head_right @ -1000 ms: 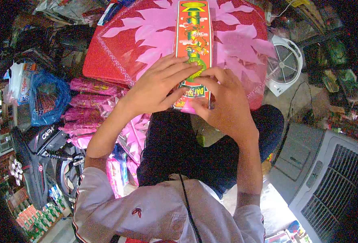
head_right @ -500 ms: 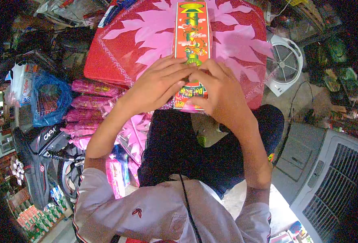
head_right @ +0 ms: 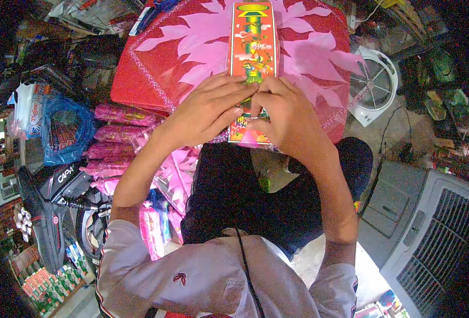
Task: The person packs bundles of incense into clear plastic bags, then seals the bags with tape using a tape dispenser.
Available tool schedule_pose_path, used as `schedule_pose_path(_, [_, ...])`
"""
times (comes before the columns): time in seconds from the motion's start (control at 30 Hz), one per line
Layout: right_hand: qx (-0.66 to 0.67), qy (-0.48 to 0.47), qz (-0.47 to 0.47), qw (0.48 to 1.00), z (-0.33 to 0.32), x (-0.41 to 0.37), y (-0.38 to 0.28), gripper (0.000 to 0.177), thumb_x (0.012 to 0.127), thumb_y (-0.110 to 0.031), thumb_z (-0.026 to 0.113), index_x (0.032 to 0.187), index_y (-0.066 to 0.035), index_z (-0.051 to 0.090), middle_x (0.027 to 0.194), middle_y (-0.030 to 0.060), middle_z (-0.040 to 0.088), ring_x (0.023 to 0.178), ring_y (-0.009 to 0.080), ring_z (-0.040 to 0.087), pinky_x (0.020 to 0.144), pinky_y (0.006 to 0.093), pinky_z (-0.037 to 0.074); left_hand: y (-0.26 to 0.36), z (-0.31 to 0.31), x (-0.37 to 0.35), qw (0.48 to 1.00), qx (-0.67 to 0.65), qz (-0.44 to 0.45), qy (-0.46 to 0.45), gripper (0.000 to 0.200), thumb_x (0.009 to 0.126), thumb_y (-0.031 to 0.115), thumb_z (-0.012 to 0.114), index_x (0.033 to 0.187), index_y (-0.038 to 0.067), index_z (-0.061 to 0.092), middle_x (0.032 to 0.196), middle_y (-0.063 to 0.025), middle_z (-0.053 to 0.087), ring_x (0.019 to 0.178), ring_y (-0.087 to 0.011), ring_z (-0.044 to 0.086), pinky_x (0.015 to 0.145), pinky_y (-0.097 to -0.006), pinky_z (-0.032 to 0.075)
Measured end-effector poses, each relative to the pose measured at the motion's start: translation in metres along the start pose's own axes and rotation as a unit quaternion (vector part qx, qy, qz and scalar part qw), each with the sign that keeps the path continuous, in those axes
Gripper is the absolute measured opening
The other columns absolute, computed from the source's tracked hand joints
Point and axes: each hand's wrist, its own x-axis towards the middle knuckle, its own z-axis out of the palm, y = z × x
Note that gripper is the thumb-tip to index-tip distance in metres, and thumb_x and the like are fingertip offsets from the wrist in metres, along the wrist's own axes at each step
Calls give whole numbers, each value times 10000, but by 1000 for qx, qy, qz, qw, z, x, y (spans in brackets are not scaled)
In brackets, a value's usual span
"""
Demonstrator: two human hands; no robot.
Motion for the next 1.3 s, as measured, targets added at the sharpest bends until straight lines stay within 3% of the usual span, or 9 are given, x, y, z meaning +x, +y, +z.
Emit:
schedule_pose_path(0.43, [44,23,-3,999,-4,2,-3,207,793,-70,782,884,-18,603,878,149,616,897,379,604,832,437,479,2,-1,2,1000,-2,-7,-1,449,1053,234,535,1440,10,581,1441,-180,615,1378,-387,524,1197,-520,367])
schedule_pose_path(0.53, [-25,34,29,999,-5,-9,-10,177,833,-92,791,882,-22,636,863,128,646,842,291,647,777,390,496,2,-1,1,1000,7,-4,1,448,1053,235,535,1443,20,581,1447,-161,616,1370,-382,529,1188,-514,380])
schedule_pose_path(0.6, [107,12,135,985,-7,-35,-29,157,865,-119,798,902,-26,677,855,101,672,777,206,657,713,347,501,1,1,0,1000,10,0,8,448,1050,232,541,1446,27,581,1451,-147,617,1359,-378,536,1179,-507,390])
schedule_pose_path(0.77, [233,-271,287,889,25,-102,-60,261,898,-229,833,951,2,722,807,107,717,737,185,695,649,335,539,-3,4,0,999,19,18,26,458,1026,216,585,1448,36,583,1449,-137,621,1311,-371,562,1151,-495,417])
schedule_pose_path(0.87, [310,-197,441,819,114,-158,-49,441,933,-298,808,1230,6,689,962,123,723,803,184,698,650,326,552,-3,4,1,1000,13,14,20,474,1010,213,613,1448,37,584,1435,-139,629,1293,-369,570,1140,-494,427])
schedule_pose_path(1.0, [515,59,505,690,172,-162,-55,850,986,-245,752,1628,-31,237,1398,196,577,1054,215,670,691,328,568,-2,4,2,999,11,18,26,468,1006,217,621,1436,34,595,1398,-160,642,1285,-377,576,1131,-490,433])
schedule_pose_path(1.1, [579,141,540,595,186,-148,-40,843,978,-236,758,1626,-45,254,1398,169,592,1119,219,648,829,369,557,-1,3,4,999,14,22,36,461,1003,215,627,1425,30,605,1358,-179,654,1274,-386,582,1122,-489,439])
schedule_pose_path(1.2, [514,295,480,648,190,-121,-35,730,962,-190,784,1563,-33,400,1297,135,632,1026,178,657,862,325,539,1,3,3,999,7,17,33,461,1000,215,634,1420,28,610,1327,-194,661,1269,-390,585,1113,-490,445])
schedule_pose_path(1.3, [563,221,433,668,195,-127,-11,440,1008,-202,711,1405,-69,573,1317,87,659,1160,167,623,965,361,493,1,2,4,999,3,15,31,463,996,217,641,1418,27,612,1318,-195,663,1269,-389,586,1109,-490,448])
